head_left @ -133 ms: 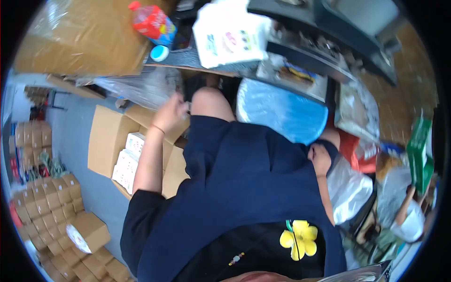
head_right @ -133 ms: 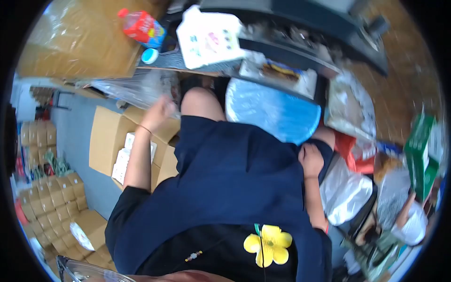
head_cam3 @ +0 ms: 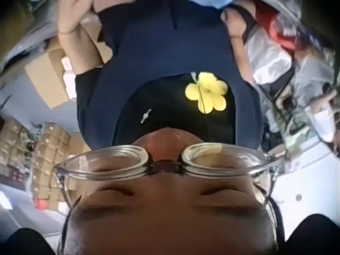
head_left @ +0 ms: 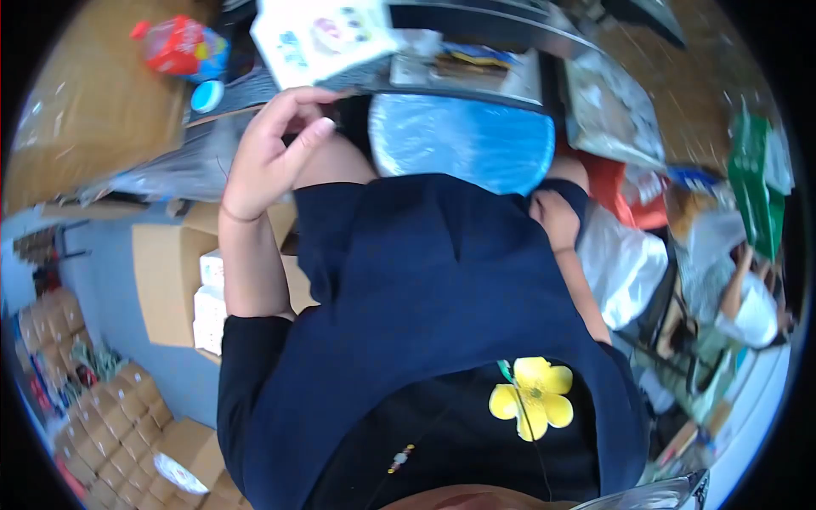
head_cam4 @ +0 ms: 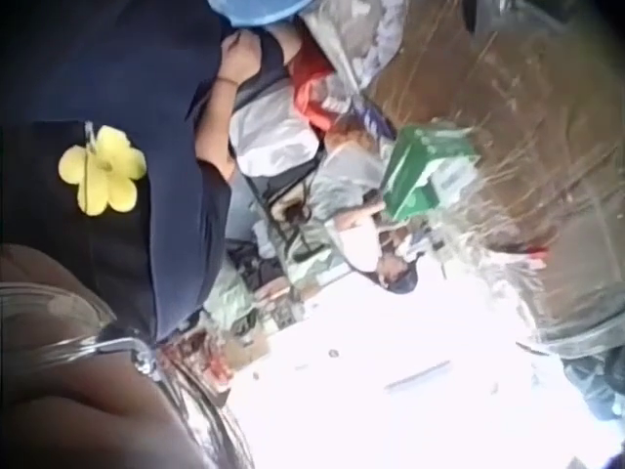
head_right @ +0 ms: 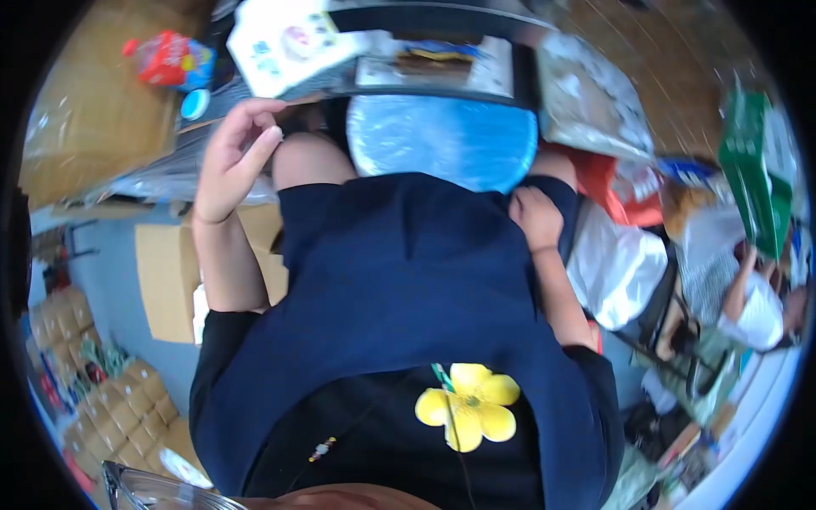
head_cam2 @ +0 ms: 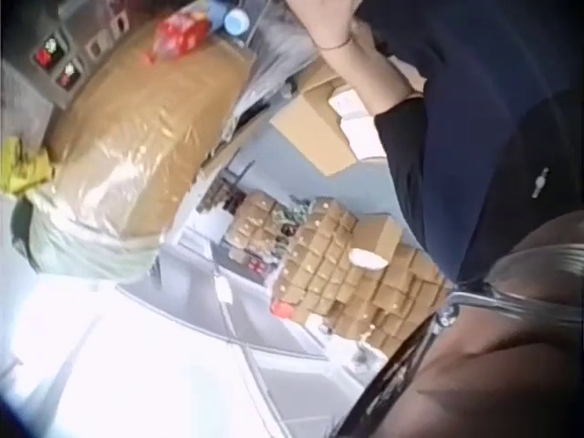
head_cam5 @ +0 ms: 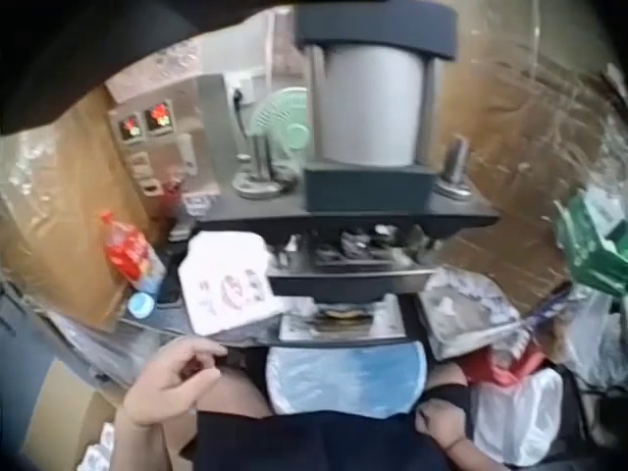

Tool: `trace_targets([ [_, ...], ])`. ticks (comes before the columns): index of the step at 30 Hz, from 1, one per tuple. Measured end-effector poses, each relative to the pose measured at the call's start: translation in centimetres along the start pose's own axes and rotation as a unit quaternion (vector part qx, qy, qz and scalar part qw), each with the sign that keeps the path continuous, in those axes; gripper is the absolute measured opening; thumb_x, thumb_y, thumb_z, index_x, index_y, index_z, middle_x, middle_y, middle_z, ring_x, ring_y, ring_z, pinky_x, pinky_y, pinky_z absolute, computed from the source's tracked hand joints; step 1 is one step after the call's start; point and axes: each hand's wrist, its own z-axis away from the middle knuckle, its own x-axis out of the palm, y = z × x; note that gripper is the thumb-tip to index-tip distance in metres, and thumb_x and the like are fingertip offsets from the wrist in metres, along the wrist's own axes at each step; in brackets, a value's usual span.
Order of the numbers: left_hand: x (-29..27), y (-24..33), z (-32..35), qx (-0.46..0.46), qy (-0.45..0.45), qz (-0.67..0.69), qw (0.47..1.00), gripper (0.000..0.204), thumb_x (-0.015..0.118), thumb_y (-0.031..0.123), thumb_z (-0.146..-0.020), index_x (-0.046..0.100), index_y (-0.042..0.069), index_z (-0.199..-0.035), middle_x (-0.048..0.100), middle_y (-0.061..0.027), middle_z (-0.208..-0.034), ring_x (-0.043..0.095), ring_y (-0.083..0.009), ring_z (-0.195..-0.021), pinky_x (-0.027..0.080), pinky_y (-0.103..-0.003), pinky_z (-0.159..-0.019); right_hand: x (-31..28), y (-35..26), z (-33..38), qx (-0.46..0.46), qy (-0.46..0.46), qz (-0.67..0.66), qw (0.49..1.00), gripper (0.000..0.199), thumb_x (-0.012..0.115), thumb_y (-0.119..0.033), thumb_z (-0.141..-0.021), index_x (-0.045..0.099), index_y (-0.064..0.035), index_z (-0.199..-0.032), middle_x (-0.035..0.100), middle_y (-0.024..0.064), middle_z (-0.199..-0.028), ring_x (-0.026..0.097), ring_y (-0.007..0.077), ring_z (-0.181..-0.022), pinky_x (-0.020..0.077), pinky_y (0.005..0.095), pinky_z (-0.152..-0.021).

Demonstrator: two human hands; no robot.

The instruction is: Using a machine to package and seal items into plastic bags at a workstation.

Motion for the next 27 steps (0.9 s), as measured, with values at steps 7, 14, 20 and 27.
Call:
trace_targets([
  [7,8.6,13.2,0.6,0.404,-0.565,0.270,0.666,0.018,0.054,0.016,-0.096,0.067,0.004,-0.099,0.061,-0.0133,-0.107,0.062,-0.0284,-0.104,0.050,-0.042,-0.086,1.1,0.9,2.2,0.014,0.000,-0.001,1.000,0.004,0.065,-0.019,-0.081,0.065,-0.0154,-0.080,0.061,0.0051,-0.076,0.064,0.0265,-0.070,0.0511,0.0380,-0.059],
  [14,8.3,12.8,2.4,0.406,-0.513,0.311,0.689,0.018,0.063,0.017,-0.081,0.051,0.011,-0.068,0.043,-0.0020,-0.071,0.047,-0.0234,-0.070,0.040,-0.040,-0.075,0.5,0.1,1.7,0.014,0.007,-0.008,1.000,0.004,0.065,-0.019,-0.082,0.065,-0.0152,-0.081,0.061,0.0049,-0.076,0.064,0.0261,-0.070,0.0514,0.0381,-0.060],
  [20,6.9,11.5,3.0,0.459,-0.292,0.075,0.835,0.009,0.067,0.009,-0.086,0.065,0.015,-0.080,0.063,0.0012,-0.087,0.067,-0.0130,-0.086,0.039,-0.044,-0.084,0.5,-0.1,1.3,0.008,0.002,-0.008,1.000,0.003,0.065,-0.018,-0.082,0.065,-0.0146,-0.082,0.061,0.0057,-0.078,0.064,0.0269,-0.071,0.0518,0.0384,-0.061],
  [27,5.2,8.2,3.1,0.358,-0.451,0.248,0.779,0.027,0.061,0.017,-0.094,0.070,0.005,-0.116,0.062,-0.0187,-0.129,0.061,-0.0343,-0.121,0.032,-0.053,-0.105,0.2,-0.2,1.3,-0.006,0.003,-0.016,1.000,0.003,0.064,-0.016,-0.083,0.065,-0.0127,-0.083,0.062,0.0086,-0.079,0.064,0.0301,-0.072,0.0513,0.0407,-0.063],
])
